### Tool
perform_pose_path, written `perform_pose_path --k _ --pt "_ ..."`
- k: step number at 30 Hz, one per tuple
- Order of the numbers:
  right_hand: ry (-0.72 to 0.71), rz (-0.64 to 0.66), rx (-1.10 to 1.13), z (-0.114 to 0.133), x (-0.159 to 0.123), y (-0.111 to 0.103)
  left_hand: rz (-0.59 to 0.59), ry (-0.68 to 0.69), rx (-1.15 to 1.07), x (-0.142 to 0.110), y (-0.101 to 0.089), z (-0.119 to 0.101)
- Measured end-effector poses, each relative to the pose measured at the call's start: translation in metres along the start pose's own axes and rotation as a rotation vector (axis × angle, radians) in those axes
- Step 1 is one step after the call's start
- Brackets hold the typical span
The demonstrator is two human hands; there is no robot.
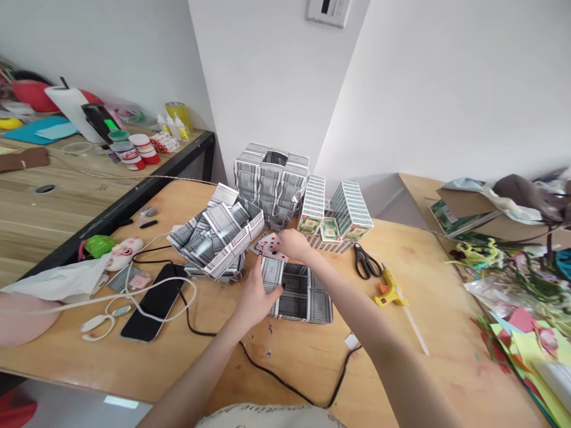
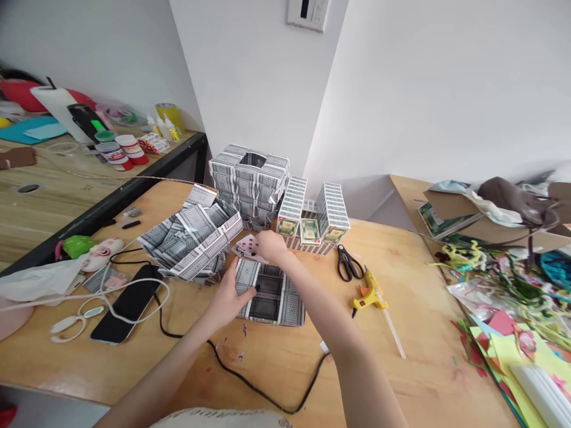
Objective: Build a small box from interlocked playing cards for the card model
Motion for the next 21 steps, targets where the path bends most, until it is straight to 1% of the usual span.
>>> perform_pose_path --k 2,3,4,5,6,7,8,9,10,11,12,13,15,17,18,19,20,21 --pt "0.02 -0.067 0.061 -0.003 -0.017 -0.014 -0.071 0.071 -0.004 -0.001 -0.01 -0.012" --pt "0.041 -0.142 0.181 -0.007 -0.027 -0.024 -0.114 0.104 0.003 -0.001 -0.017 -0.019" --pt "0.037 -0.202 0.342 -0.009 -0.039 -0.032 -0.153 0.132 0.013 -0.001 -0.024 -0.026" --pt "0.005 -0.229 0.544 -0.008 -0.049 -0.037 -0.183 0.15 0.019 0.0 -0.031 -0.033" --pt "-0.041 -0.214 0.767 -0.006 -0.06 -0.038 -0.19 0.162 0.005 0.002 -0.037 -0.04" --pt "-0.098 -0.157 0.956 -0.001 -0.069 -0.035 -0.171 0.17 -0.04 0.004 -0.04 -0.046" --pt "-0.123 -0.126 1.098 0.003 -0.077 -0.033 -0.133 0.163 -0.093 0.008 -0.04 -0.052" --pt "-0.111 -0.151 1.199 0.001 -0.086 -0.033 -0.077 0.141 -0.14 0.011 -0.038 -0.056" --pt "-0.079 -0.207 1.267 -0.003 -0.094 -0.033 0.004 0.11 -0.199 0.014 -0.033 -0.059" --pt "-0.041 -0.274 1.305 -0.009 -0.102 -0.032 0.069 0.075 -0.273 0.016 -0.028 -0.062" --pt "-0.01 -0.313 1.316 -0.012 -0.109 -0.031 0.14 0.037 -0.349 0.017 -0.021 -0.065" --pt "0.001 -0.308 1.309 -0.012 -0.116 -0.027 0.202 0.001 -0.414 0.017 -0.014 -0.067" --pt "-0.004 -0.218 1.266 -0.008 -0.126 -0.018 0.277 -0.052 -0.492 0.016 -0.003 -0.071" --pt "0.006 -0.13 1.246 -0.009 -0.136 -0.01 0.297 -0.077 -0.495 0.016 0.003 -0.072" --pt "0.02 -0.114 1.265 -0.014 -0.14 -0.007 0.293 -0.084 -0.489 0.016 0.004 -0.071" --pt "0.044 -0.127 1.303 -0.023 -0.143 -0.004 0.287 -0.093 -0.485 0.016 0.005 -0.07" --pt "0.077 -0.168 1.352 -0.038 -0.146 -0.003 0.288 -0.103 -0.487 0.016 0.006 -0.069" --pt "0.134 -0.253 1.396 -0.058 -0.148 -0.001 0.288 -0.116 -0.493 0.015 0.006 -0.067"
Point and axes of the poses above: each hand's wrist, its own x-axis towards the middle knuckle, its own y-axis out of the palm, z = x × y, the point moved 9 cm from there along x, towards the middle knuckle, and after that the axes turned 2 degrees about y, right-handed, at the moved point
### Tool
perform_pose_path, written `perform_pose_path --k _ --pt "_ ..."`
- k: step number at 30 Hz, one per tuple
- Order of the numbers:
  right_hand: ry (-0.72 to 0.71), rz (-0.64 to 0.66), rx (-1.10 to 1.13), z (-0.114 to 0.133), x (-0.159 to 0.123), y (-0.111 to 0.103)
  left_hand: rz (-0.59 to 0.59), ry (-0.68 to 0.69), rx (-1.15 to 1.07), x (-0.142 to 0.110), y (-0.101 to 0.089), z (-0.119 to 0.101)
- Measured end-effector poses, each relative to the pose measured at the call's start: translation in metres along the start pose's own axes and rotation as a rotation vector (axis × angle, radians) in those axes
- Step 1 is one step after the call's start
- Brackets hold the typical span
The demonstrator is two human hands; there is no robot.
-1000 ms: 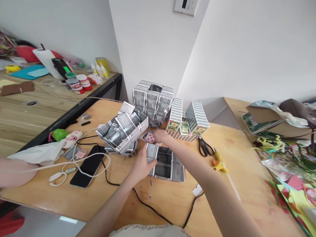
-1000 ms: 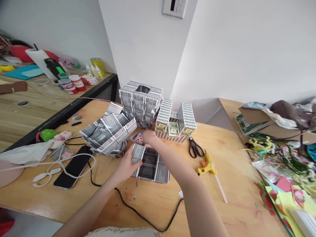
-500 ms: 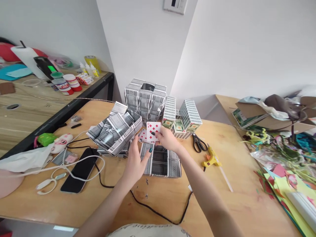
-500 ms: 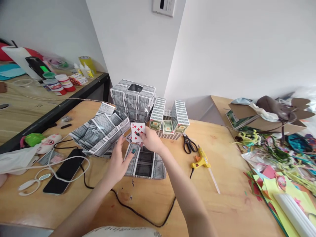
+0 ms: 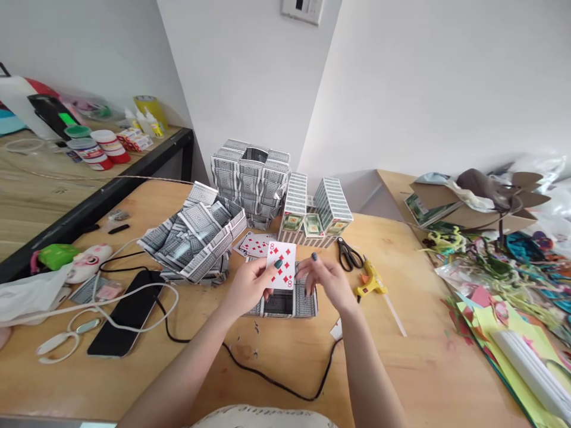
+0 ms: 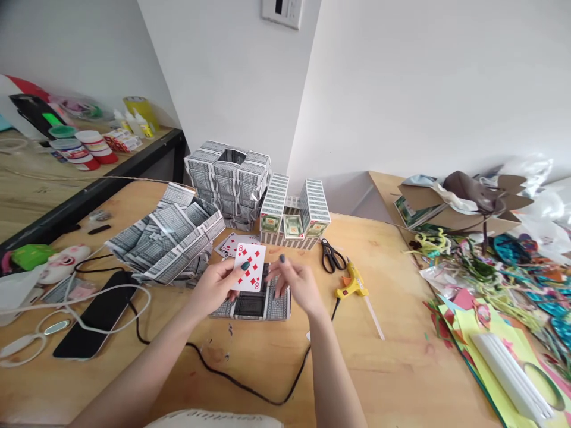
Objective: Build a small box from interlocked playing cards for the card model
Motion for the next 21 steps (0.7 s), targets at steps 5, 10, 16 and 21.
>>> perform_pose_path --k 5,10,16,21 --pt "0.082 -0.75 -0.293 -0.038 0.0 -0.131 -0.065 -0.023 -0.041 -0.003 -0.013 0.009" --pt "0.434 -0.663 -1.073 -0.07 0.027 -0.163 -0.111 -0.024 -0.075 -0.008 -0.02 0.015" --pt "0.543 -0.642 -1.168 -0.073 0.044 -0.164 -0.125 -0.066 -0.059 -0.014 -0.017 0.019" --pt "0.547 -0.635 -1.117 -0.068 0.041 -0.165 -0.18 -0.018 0.05 -0.015 -0.02 0.014"
Point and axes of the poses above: each hand's wrist, its own x-axis towards the middle knuckle, its own y-axis out of the palm, z = x × y, the point moved 9 cm from there along x, towards the middle knuckle, and after that the axes turned 2 degrees about y, right-handed, at the moved point
